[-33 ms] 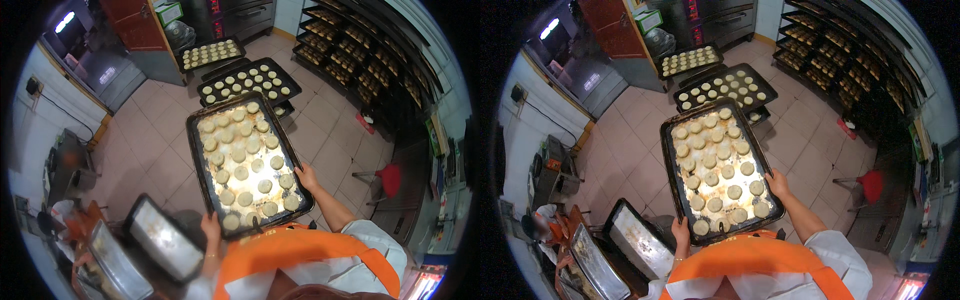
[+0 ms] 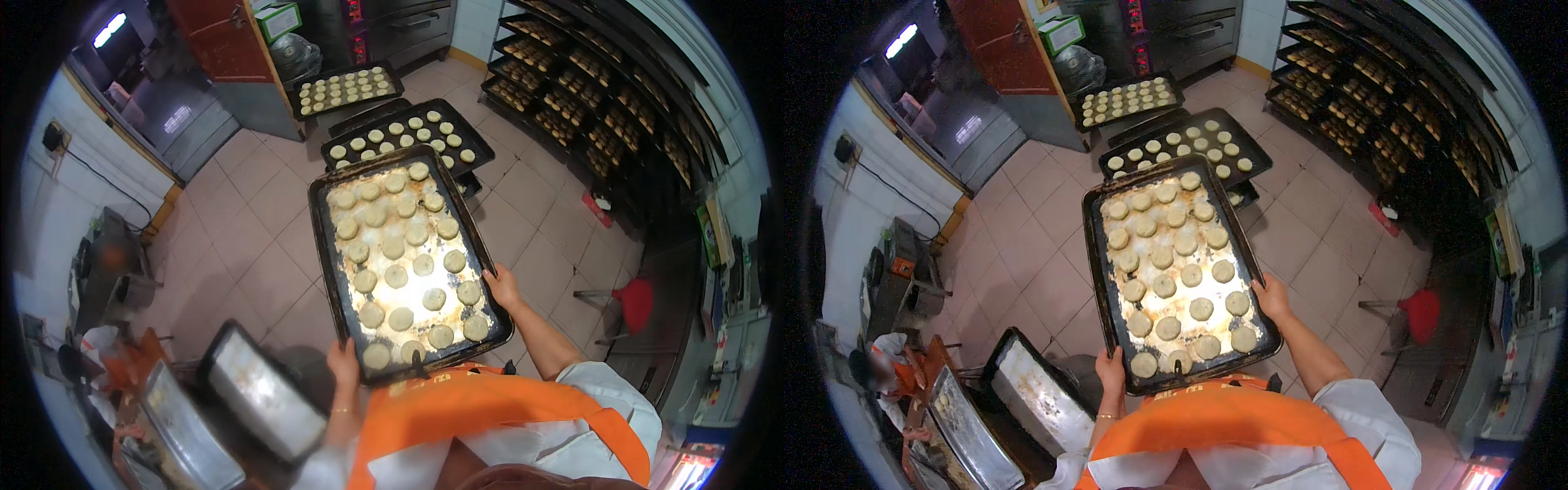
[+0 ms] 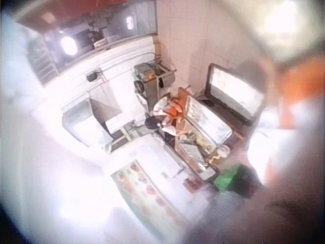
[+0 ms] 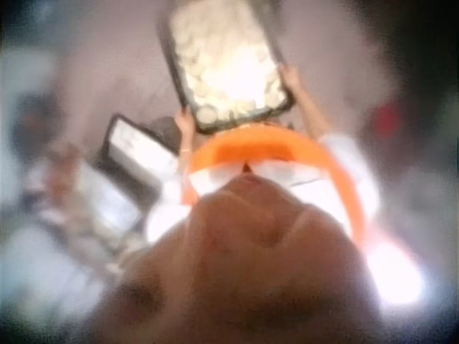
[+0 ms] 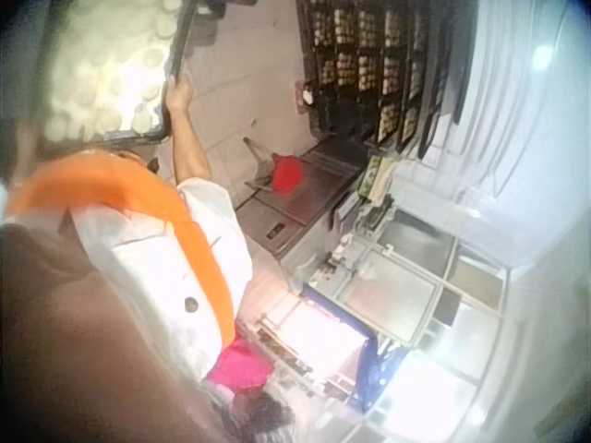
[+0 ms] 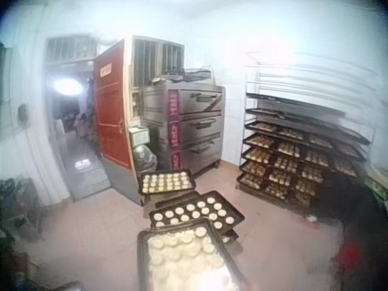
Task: The person transfers dough balls onto baking trays, carries the trays to a rack, and uses a brush to apply a liquid glaze to the dough balls from a bowl.
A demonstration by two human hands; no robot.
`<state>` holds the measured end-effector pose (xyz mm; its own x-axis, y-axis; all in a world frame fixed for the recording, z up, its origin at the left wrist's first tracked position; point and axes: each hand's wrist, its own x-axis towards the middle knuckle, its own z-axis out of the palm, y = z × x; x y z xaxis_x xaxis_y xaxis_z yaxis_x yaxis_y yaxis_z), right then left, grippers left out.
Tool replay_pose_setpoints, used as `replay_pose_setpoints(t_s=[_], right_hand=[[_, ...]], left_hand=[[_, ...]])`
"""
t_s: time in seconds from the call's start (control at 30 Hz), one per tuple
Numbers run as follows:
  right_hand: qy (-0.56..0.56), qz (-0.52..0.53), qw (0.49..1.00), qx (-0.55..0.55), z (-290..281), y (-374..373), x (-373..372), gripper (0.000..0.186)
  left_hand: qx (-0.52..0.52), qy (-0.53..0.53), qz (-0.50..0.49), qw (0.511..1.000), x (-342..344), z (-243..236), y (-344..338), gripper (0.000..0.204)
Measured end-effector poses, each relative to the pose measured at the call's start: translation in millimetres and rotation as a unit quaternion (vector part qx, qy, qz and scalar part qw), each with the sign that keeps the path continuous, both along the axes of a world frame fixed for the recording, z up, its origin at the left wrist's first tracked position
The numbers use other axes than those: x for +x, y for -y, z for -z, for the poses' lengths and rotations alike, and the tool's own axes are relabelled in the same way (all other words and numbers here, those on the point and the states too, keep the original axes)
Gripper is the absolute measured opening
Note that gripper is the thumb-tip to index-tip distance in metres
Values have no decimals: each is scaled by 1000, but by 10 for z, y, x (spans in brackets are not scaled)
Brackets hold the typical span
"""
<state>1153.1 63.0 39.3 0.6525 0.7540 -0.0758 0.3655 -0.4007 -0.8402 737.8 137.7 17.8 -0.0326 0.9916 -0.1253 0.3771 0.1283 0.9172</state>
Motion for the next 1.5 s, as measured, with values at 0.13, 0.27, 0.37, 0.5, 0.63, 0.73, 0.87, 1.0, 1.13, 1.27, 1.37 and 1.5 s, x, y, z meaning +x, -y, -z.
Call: replay_pose_setpoints(t_s=[0.13, 0.27, 0.37, 0.5, 0.63, 0.73, 0.87, 1.0, 1.13, 1.27, 1.37, 1.5], right_hand=[[19, -20, 1000, -10, -24, -435, 761, 23], [1, -32, 998, -45, 53, -894, 1424, 22], [32, -53, 998, 10, 134, -1230, 1978, 21], [62, -65, 995, -32, 256, -1539, 2307, 23], [107, -104, 989, 8, 359, -1827, 2651, 24], [138, -147, 979, -43, 607, -2098, 2948, 28], [172, -151, 965, -132, 1069, -2265, 3406, 19], [-68, -216, 943, -244, 1054, -2317, 3478, 25], [198, -353, 886, -224, 278, -2306, 3368, 45], [242, -398, 851, -242, -500, -2199, 3166, 45], [206, -387, 850, -292, -865, -2103, 2871, 42], [98, -469, 832, -280, -1377, -1852, 2120, 41]], left_hand=[[-5, -6, 18, 1000, 711, -246, -536, 18], [-24, -33, -20, 999, 1374, -144, -812, 19], [-30, -15, -44, 998, 1945, 82, -996, 19], [-30, -3, -45, 999, 2243, 250, -1305, 19], [-8, -73, -63, 995, 2618, 189, -1439, 19], [-21, -180, -62, 982, 2861, 131, -1517, 17], [-16, -178, -56, 982, 3006, 142, -1318, 16], [1, -159, -88, 983, 2914, -14, -1031, 32], [-24, -156, -174, 972, 3019, -398, -711, 42], [-94, -169, -238, 952, 2622, -878, 67, 36], [-145, -180, -351, 908, 2258, -1164, 932, 28], [-300, -146, -360, 871, 1734, -1829, 2537, 27]])
